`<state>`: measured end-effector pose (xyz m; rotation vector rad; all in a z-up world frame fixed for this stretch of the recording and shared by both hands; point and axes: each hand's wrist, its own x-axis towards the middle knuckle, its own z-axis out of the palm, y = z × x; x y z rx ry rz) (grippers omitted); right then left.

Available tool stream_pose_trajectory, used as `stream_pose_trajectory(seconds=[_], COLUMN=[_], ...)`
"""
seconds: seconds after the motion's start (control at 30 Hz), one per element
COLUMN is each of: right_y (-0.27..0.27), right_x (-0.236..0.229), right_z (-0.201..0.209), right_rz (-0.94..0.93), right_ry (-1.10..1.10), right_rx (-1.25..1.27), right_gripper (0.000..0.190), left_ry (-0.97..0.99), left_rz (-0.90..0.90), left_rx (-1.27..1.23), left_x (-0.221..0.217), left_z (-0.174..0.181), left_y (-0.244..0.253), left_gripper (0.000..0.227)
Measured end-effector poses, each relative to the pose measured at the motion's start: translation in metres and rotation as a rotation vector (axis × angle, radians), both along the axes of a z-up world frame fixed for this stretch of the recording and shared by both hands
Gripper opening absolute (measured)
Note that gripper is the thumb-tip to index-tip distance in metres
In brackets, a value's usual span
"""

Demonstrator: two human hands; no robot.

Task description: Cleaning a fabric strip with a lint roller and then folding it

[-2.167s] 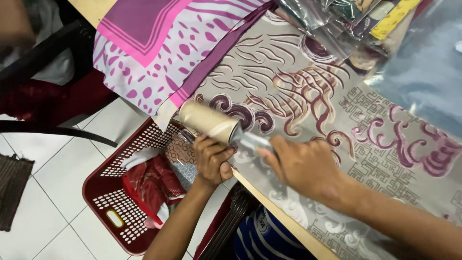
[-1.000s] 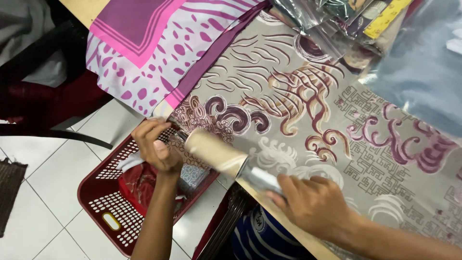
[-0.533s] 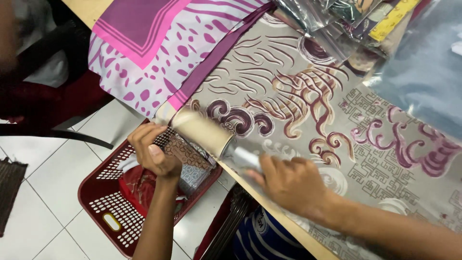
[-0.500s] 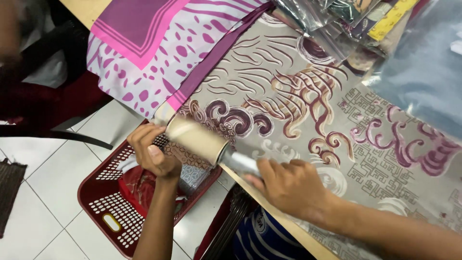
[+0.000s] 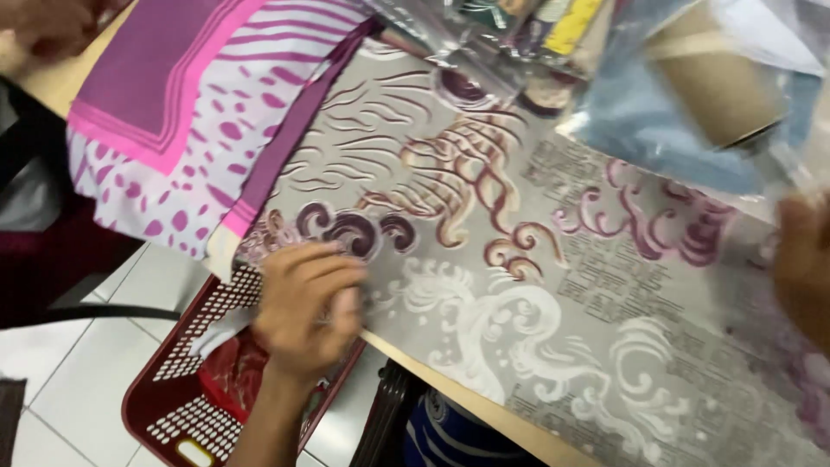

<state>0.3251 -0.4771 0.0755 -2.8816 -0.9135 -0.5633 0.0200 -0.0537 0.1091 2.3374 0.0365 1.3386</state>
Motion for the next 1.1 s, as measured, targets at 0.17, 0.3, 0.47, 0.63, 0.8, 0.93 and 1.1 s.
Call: stream_pose_trajectory(seconds=[0.17,0.3,0.47,0.63,0.8,0.93,1.1], right_y=[-0.109,-0.148,-0.191,-0.182,-0.193,-0.199,-0.266], right_x=[0.073,0.069,0.062,0.068,0.035,0.000,-0.007], right_z=[-0.085,-0.091,-0.069,-0.029,-0.019,0.023,0.013], right_rz=[-0.338,-0.290,0.038,-0.011,-0.080,-0.220,-0.387], right_ry=[0.671,0.640,0.208,-0.110,-0.183,0.062,0.068], right_rx=[0.653,0.813,0.502,-0.061,-0.117,-0.149,-0.360], right_gripper=[0.076,0.050,0.023,0.036,0.066,0.072,0.060], left_ry=[0.230,0.214,0.223,0.293,0.347,0.515,0.674], left_rz=[-0.398,-0.466,-0.448,-0.473,-0.514,-0.582,-0.576], left_rx=[0.298,0.488,0.576,0.614,0.595,0.511,0.432], left_x=[0.092,0.170,0.250,0.287,0.296,0.297,0.297], left_z=[0.058,0.036,0.000,-0.023,-0.021,-0.015,-0.012], left_y=[-0.067,-0.113,-0.174,-0.210,-0.218,-0.215,-0.212], left_gripper=[0.024,0.030,0.039,0.045,0.044,0.048,0.056])
